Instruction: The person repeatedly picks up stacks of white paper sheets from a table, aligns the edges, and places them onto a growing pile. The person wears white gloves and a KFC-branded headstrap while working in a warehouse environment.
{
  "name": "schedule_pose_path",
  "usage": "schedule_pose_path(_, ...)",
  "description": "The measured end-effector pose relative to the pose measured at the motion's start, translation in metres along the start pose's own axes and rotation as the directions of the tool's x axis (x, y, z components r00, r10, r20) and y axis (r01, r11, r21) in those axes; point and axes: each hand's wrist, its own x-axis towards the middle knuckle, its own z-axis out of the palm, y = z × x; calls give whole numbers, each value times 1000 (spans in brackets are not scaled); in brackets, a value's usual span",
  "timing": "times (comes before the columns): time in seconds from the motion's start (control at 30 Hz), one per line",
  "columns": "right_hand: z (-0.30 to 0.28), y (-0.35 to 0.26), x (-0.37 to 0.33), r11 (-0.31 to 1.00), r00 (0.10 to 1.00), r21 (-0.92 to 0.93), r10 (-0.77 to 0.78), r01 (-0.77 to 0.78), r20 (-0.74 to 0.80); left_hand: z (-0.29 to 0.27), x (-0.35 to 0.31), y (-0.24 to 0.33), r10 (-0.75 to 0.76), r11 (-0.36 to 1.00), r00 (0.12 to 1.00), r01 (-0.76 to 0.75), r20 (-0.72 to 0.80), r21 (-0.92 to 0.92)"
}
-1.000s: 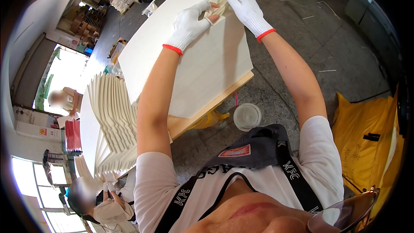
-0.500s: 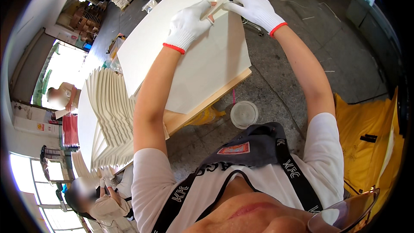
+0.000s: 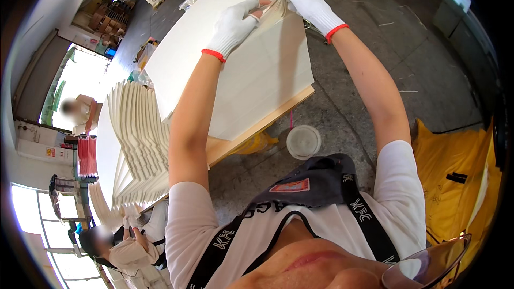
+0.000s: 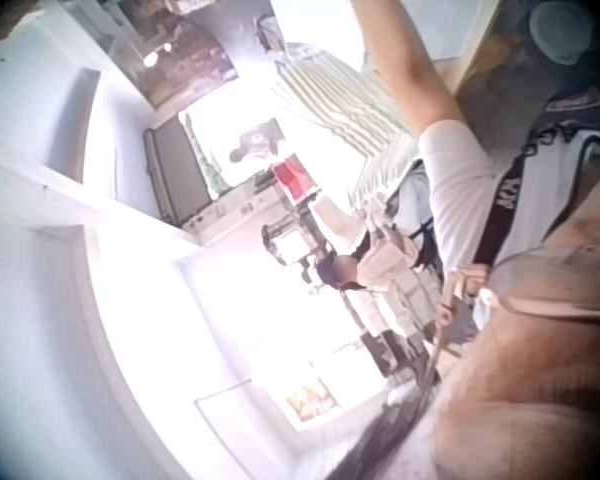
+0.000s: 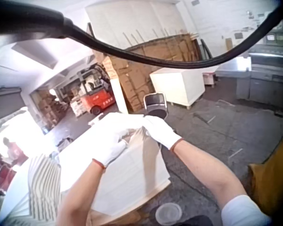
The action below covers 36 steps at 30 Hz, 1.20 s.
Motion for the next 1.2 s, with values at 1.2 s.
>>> schedule_pose_path(1.2, 12, -9, -18, 1000, 989, 2, 5, -5, -148, -1, -8, 8, 38, 984, 999, -31, -38, 174)
